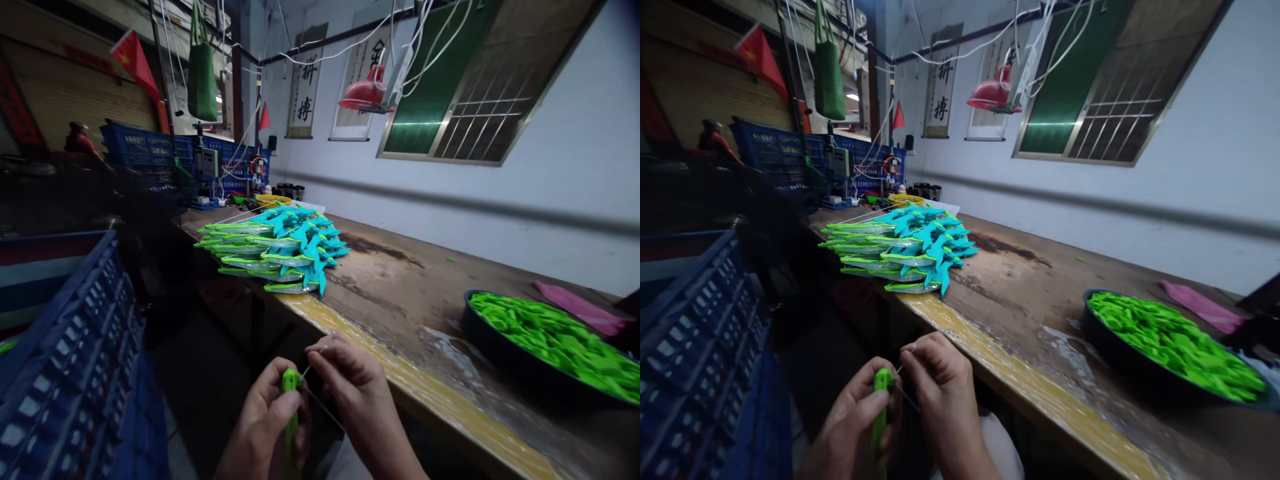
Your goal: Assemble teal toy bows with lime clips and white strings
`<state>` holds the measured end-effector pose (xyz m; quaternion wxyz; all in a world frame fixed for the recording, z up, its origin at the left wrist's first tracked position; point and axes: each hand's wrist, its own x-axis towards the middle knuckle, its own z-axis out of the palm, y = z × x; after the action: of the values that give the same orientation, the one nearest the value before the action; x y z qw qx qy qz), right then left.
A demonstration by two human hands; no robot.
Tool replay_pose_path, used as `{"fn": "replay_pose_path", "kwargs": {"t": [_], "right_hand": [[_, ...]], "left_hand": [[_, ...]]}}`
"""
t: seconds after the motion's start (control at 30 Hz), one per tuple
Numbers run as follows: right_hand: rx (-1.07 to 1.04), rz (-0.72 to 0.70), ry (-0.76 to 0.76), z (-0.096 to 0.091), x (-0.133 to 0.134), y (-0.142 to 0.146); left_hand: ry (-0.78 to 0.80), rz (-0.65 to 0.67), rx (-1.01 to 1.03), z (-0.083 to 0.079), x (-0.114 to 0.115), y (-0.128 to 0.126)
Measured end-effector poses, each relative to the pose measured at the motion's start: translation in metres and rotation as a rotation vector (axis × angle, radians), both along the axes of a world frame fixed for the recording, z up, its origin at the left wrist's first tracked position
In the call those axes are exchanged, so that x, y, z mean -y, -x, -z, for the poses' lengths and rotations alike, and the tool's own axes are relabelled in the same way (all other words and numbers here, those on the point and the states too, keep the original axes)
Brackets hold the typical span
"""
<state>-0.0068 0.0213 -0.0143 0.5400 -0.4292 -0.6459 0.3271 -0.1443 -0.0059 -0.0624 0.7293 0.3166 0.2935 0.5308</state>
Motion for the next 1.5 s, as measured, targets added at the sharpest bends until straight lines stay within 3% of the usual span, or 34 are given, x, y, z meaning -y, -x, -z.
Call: {"fn": "replay_pose_path", "kwargs": {"t": [0.1,0.27,0.33,0.63,0.77,0.97,1.13,1.3,1.4,1.5], "right_hand": [[-0.064,0.028,0.041,-0.007,0.004,0.002],[-0.008,0.036,-0.143,-0.043,0.021,0.0],[-0.002,0.035,-0.153,-0.048,0.024,-0.002],[0.251,-0.118,-0.291,-0.004,0.019,-0.005],[0.251,-0.183,-0.134,0.002,0.023,-0.008],[0.462,-0.063,0.039,-0.012,0.022,-0.007],[0.79,0.02,-0.228,-0.023,0.025,0.004],[0.823,0.1,-0.433,-0.018,0.027,0.01],[0.676,0.05,-0.297,-0.014,0.028,0.007],[0.417,-0.069,0.026,-0.013,0.029,0.003]], "left_hand": [[0.033,-0.004,0.047,-0.003,0.003,-0.001],[0.049,0.0,0.019,-0.012,0.004,0.003],[0.017,0.011,-0.008,-0.014,0.004,0.006],[0.027,-0.055,-0.115,-0.012,0.006,0.008],[-0.011,-0.042,-0.179,-0.014,0.006,0.01],[-0.03,-0.027,-0.158,-0.009,0.006,0.01],[-0.04,-0.013,-0.189,-0.004,0.002,0.008],[-0.034,-0.038,-0.257,-0.011,0.002,0.008],[-0.053,-0.011,-0.267,-0.013,0.004,0.011],[-0.074,-0.008,-0.266,-0.011,0.005,0.014]]}}
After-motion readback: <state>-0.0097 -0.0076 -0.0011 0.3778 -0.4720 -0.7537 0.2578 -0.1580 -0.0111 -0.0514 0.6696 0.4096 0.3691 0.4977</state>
